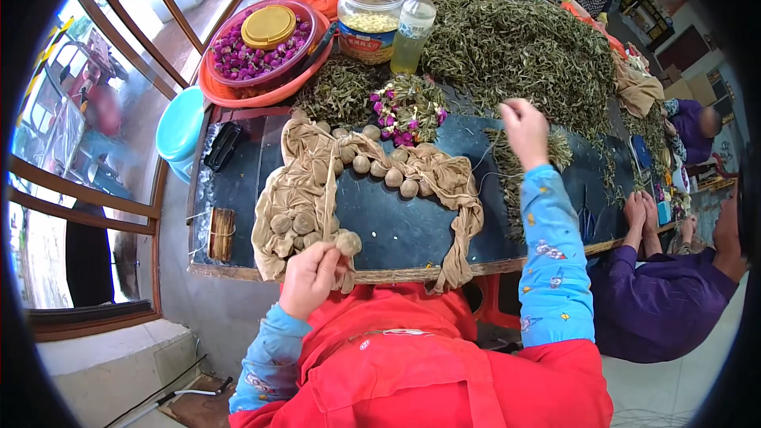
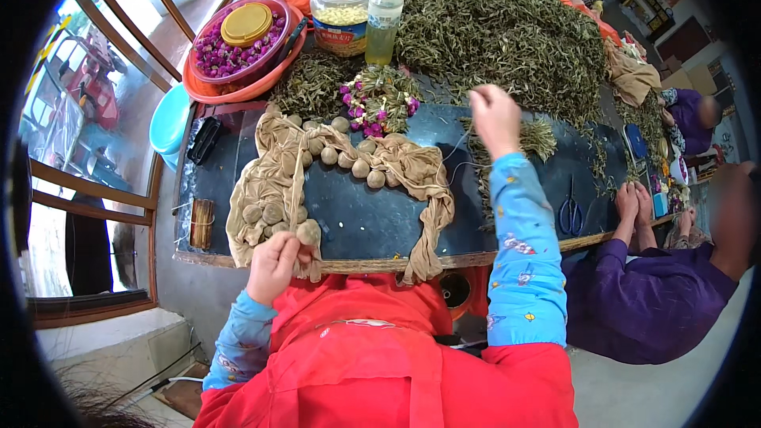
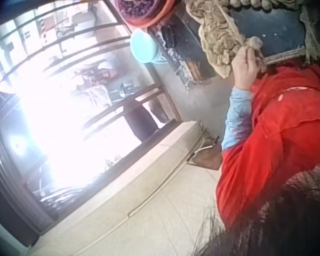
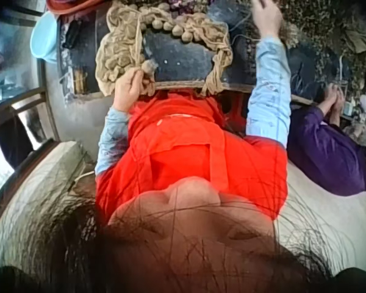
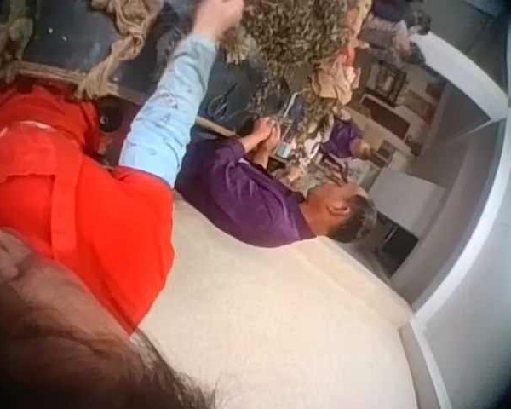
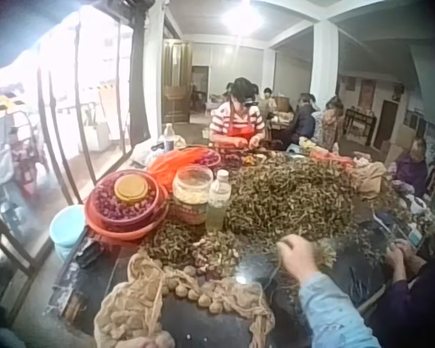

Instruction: The person wraps small, round dried fruits in beige fabric squares using a string. They pick up a fruit, place it in the center of a fabric square, gather the fabric edges, and tie them securely with a string. The wrapped items are placed on a table alongside other materials.

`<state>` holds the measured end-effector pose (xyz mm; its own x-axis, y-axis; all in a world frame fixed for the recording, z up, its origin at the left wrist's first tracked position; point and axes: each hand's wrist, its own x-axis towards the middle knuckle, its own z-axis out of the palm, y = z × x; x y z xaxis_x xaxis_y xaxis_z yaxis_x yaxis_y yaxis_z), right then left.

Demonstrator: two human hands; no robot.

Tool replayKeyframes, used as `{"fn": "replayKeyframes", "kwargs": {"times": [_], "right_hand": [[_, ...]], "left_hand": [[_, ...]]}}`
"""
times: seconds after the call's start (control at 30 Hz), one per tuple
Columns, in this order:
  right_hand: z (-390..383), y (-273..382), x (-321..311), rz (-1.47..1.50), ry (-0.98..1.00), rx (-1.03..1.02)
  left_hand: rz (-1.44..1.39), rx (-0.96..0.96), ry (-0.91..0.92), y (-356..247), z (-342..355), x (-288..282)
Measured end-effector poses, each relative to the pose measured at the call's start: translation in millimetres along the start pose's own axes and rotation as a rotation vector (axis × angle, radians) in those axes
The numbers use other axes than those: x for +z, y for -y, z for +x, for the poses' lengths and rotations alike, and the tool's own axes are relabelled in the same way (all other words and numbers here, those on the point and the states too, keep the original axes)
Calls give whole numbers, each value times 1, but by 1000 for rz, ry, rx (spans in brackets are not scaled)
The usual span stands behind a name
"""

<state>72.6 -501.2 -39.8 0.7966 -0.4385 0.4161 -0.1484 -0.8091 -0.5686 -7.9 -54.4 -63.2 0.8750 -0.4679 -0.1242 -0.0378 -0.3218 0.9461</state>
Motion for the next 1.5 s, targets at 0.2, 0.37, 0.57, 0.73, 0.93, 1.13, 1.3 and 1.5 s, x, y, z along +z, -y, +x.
{"fn": "replayKeyframes", "kwargs": {"times": [0.2,0.37,0.57,0.73,0.93,1.13,1.3,1.5], "right_hand": [[-129,173,36,277,135,-595],[-198,188,37,375,215,-562],[-188,211,-39,688,320,-396],[-179,289,-130,2035,-526,-442],[-173,275,-116,1880,-472,-1000],[-164,284,-112,1825,-618,-1195],[-161,281,-104,1889,-449,-1250],[-171,197,-82,1519,877,-215]], "left_hand": [[-906,-278,77,-38,24,-4],[-1161,-285,90,-32,28,-1],[-686,-196,73,-21,17,-11],[-494,-133,98,-28,10,-14],[-483,-118,63,-27,1,-12],[-463,-105,46,-26,3,-14],[-392,-68,33,-30,2,-13],[-296,-11,51,-31,-1,-22]]}}
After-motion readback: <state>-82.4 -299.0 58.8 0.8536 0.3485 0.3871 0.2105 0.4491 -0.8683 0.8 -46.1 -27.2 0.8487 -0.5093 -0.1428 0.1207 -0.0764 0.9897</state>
